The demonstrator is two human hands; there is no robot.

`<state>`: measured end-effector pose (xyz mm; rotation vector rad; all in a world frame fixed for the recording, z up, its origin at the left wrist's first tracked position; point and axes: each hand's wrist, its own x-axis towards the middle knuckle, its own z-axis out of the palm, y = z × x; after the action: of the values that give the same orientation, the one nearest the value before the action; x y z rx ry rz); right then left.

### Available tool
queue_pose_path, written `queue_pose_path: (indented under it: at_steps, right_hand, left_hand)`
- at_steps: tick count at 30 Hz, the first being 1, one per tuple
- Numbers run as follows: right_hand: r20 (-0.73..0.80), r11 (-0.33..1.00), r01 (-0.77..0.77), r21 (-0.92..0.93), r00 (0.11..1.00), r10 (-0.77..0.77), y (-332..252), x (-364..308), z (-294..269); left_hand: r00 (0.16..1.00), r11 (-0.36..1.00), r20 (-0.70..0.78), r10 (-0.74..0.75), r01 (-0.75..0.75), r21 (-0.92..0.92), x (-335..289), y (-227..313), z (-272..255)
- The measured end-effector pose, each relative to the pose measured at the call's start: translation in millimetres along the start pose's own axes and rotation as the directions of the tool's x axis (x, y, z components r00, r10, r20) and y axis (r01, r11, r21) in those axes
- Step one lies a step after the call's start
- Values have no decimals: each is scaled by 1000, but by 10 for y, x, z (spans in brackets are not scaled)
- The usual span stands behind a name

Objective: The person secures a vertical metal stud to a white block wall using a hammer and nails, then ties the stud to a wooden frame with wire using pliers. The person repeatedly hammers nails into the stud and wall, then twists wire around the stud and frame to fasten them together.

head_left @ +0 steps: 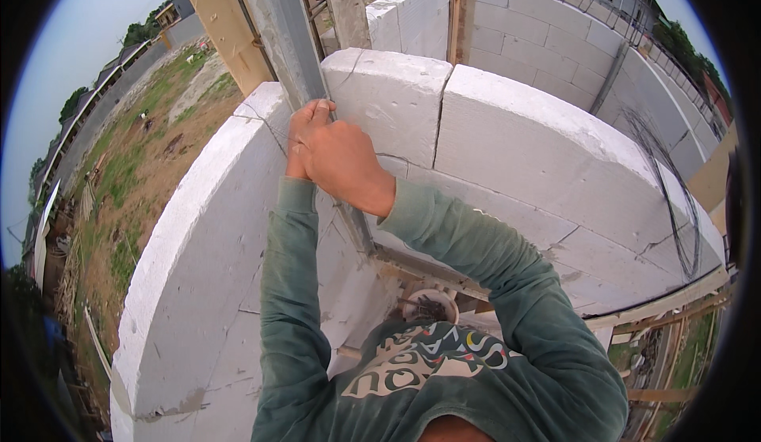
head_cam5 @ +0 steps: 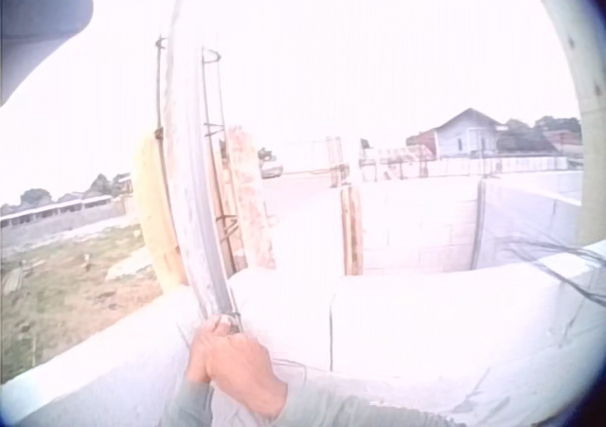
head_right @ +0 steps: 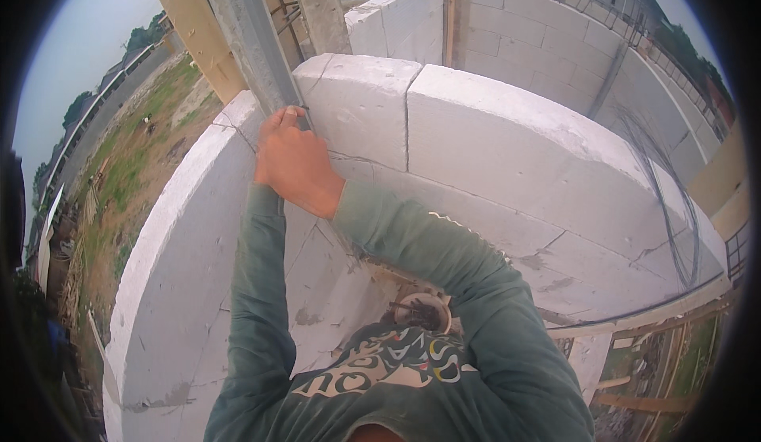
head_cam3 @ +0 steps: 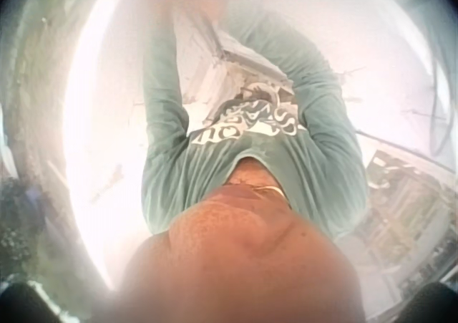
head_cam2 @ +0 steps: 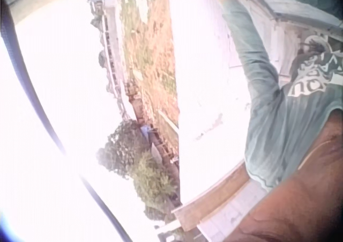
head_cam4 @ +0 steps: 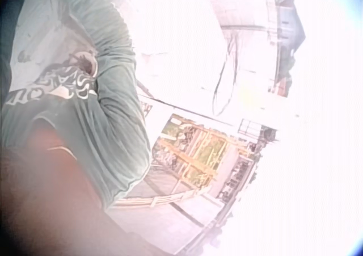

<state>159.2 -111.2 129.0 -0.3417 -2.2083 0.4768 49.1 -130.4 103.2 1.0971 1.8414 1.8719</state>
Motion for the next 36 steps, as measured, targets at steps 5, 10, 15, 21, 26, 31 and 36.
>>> queue_pose_path:
  at_steps: [5,10,15,21,26,31,36]
  right_hand:
    - [-152,957,286,-44,945,-290,-294,7,-102]
    - [-99,945,225,-236,962,-254,-265,396,-349]
    - [-45,984,165,-74,985,-168,-249,480,-513]
    - [-18,989,133,-63,991,-134,-54,489,-601]
    - [107,989,142,-44,985,-136,351,218,-526]
    - [429,915,401,-55,837,-341,700,390,-471]
    - [55,947,-32,-319,997,52,1429,1873,-620]
  left_hand:
    - [952,755,-105,288,-158,637,301,112,330]
    - [995,463,48,92,-85,882,842,-35,512]
    - [964,413,224,143,-264,872,600,-359,782]
    - [873,755,124,472,-473,454,148,-248,311]
    - [984,794,179,9,102,-600,-197,-10,-123]
    - [997,749,8,-74,61,-660,-205,13,154]
    - [990,830,-54,-133,81,-552,-156,38,222]
